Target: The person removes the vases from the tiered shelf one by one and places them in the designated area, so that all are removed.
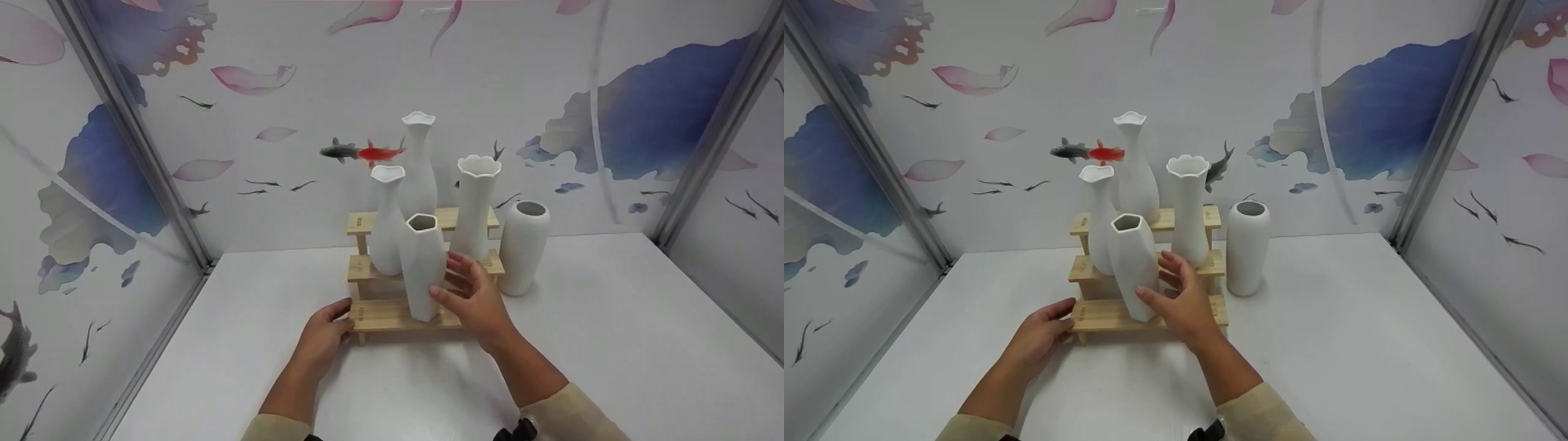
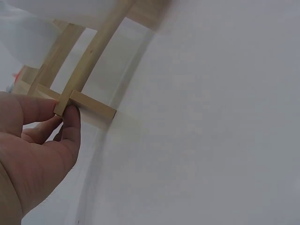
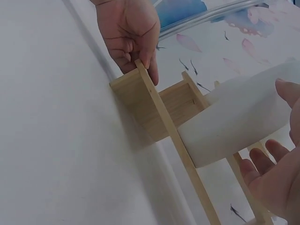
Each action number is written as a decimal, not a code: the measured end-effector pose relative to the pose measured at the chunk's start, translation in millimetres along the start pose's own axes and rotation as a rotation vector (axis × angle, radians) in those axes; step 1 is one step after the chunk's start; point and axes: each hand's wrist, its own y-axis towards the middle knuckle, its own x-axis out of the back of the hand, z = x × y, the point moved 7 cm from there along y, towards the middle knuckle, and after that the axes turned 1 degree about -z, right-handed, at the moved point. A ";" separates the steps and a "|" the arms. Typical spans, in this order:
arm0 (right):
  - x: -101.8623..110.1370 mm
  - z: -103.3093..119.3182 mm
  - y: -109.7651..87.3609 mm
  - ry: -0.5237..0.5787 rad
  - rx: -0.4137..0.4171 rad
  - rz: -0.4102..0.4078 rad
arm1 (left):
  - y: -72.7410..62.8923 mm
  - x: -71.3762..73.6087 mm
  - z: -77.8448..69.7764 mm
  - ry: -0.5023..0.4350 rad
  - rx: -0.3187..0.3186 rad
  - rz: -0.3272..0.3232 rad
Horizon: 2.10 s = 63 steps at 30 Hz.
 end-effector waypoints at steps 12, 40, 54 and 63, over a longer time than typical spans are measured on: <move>-10.7 -14.9 -1.9 -0.005 -0.064 0.037 | -0.6 0.1 -1.3 -0.033 -0.029 0.012; -11.8 -20.4 3.2 -0.014 -0.070 0.060 | 0.8 -0.1 -1.4 -0.021 -0.028 0.016; -0.7 -6.4 1.2 -0.054 -0.062 0.015 | 1.4 0.3 -0.3 -0.001 -0.010 0.005; 13.6 20.1 -2.4 -0.019 -0.007 0.014 | 0.4 0.3 -0.6 0.008 -0.016 0.009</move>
